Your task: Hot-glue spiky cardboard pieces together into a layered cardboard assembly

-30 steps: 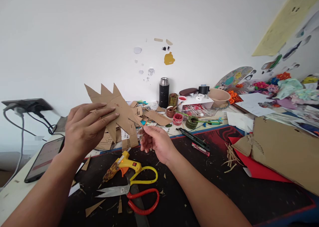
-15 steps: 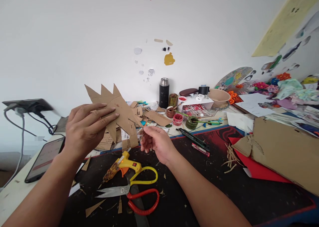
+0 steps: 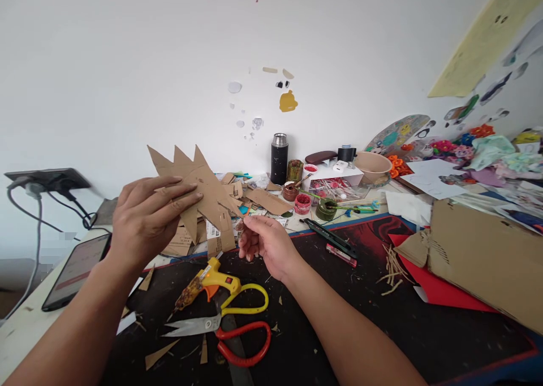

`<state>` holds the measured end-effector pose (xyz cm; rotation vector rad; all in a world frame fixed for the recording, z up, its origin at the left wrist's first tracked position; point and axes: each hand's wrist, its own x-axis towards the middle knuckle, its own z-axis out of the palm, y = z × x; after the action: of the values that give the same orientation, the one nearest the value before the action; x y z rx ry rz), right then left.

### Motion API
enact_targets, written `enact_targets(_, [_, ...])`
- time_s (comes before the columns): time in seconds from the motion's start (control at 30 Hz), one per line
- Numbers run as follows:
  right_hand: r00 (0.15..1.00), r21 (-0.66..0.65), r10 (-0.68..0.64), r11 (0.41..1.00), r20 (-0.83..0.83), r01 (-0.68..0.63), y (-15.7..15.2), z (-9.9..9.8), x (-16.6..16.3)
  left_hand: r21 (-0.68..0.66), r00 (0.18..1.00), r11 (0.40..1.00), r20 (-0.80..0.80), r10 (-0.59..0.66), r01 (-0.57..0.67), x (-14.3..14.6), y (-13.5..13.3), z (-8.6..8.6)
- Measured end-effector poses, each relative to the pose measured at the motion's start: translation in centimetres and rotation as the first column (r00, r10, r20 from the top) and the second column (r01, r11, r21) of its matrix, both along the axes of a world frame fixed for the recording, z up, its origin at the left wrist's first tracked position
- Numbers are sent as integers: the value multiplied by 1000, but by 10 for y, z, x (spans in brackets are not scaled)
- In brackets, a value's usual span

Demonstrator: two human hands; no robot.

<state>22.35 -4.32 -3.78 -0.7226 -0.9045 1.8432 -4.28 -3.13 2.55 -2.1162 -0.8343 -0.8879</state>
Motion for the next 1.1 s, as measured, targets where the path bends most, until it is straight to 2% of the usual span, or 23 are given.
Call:
enact_targets(0.5, [1000, -10, 12, 1000, 18, -12, -1, -2, -1, -89, 995, 996, 97, 16, -7, -6, 3, -6])
enact_targets(0.77, [998, -6, 18, 1000, 64, -18, -1, -6, -5, -236, 953, 972, 296, 67, 5, -4, -3, 0])
enact_targets(0.83, [998, -3, 9, 1000, 70, -9, 0, -7, -6, -263, 922, 963, 384, 52, 55, 0, -7, 5])
enact_targets(0.93, [998, 3, -6, 1000, 59, 6, 1, -8, -6, -362, 851, 913, 524, 33, 187, 8, -14, 10])
enact_targets(1.1, [1000, 9, -10, 1000, -1, 10, 3, -9, -4, -408, 733, 822, 680, -16, 396, 15, -14, 6])
